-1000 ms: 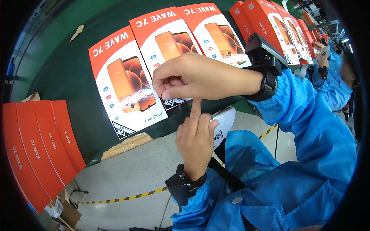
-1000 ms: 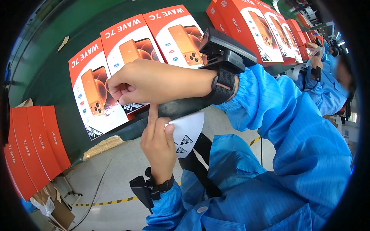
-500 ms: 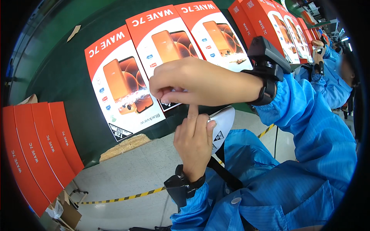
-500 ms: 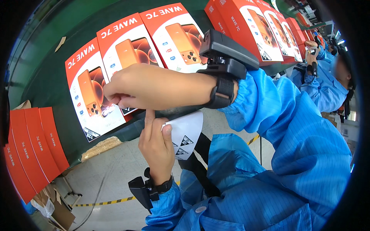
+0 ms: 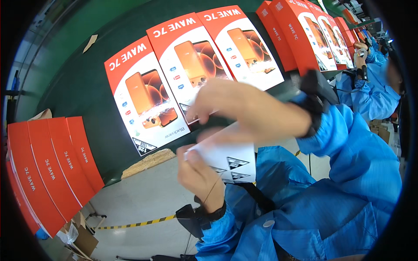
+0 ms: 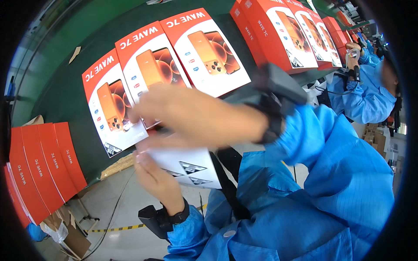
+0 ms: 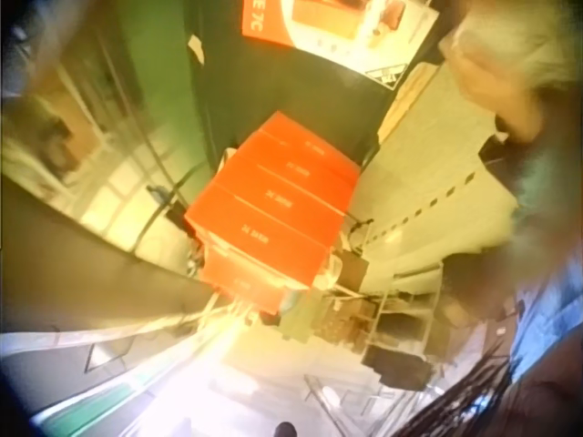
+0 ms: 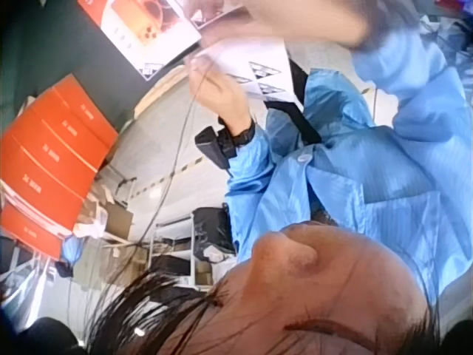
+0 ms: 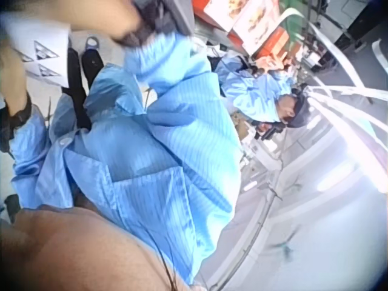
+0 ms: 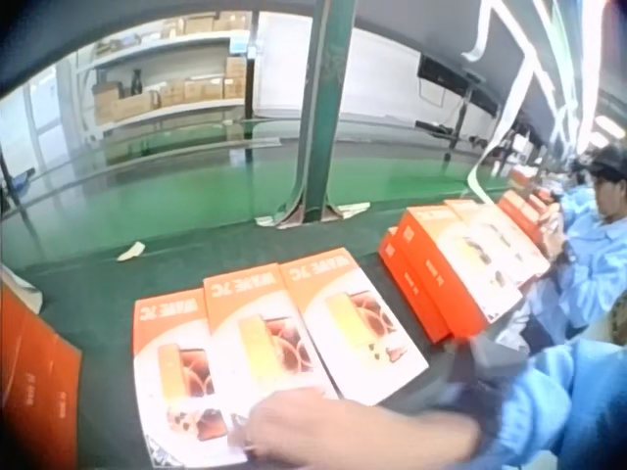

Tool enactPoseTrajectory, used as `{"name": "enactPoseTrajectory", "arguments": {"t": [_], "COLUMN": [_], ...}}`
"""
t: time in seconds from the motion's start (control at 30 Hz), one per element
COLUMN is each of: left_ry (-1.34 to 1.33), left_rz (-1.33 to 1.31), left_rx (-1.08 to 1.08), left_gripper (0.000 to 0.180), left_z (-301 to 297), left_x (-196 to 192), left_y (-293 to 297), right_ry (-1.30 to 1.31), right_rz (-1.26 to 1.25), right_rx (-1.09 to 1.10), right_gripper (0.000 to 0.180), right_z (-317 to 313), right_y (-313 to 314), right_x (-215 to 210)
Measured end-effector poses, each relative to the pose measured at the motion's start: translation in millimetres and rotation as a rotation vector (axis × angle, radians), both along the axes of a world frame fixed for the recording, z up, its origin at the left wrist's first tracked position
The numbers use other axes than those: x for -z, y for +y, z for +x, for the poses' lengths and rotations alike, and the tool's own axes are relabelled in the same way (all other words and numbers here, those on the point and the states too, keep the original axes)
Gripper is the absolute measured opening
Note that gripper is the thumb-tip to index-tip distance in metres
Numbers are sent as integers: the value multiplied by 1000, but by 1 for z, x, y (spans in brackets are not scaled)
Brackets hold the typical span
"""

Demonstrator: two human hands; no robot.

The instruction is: The worker is peeling stickers from a sheet and applying them to the back of smartphone boxes on a production line.

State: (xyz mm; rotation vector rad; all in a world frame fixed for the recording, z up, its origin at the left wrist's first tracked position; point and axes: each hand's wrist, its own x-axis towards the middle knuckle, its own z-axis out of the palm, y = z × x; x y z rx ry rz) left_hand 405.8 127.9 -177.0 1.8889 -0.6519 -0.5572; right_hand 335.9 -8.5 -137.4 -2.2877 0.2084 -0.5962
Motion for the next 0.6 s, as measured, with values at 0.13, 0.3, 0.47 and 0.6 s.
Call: {"name": "enactPoseTrajectory", "arguments": {"t": [0.13, 0.3, 0.47, 0.6], "left_ry": [130, 339, 373, 337], "left_rz": [-47, -359, -356, -314], "left_rx": [-166, 73, 241, 176], "left_gripper": [34, 40, 25, 11], "left_z": [3, 0, 10, 3], "left_x": [-13, -15, -23, -25], "left_y": [2, 10, 18, 14], "right_ry": [273, 293, 312, 397], "right_rz": [-186, 167, 343, 553], "right_rx": [-9, -111, -232, -74], "right_gripper": [56, 53, 34, 21], "right_z": [-29, -34, -42, -48], "right_y": [38, 20, 12, 12], "right_x": [-8, -10, -22, -28]}}
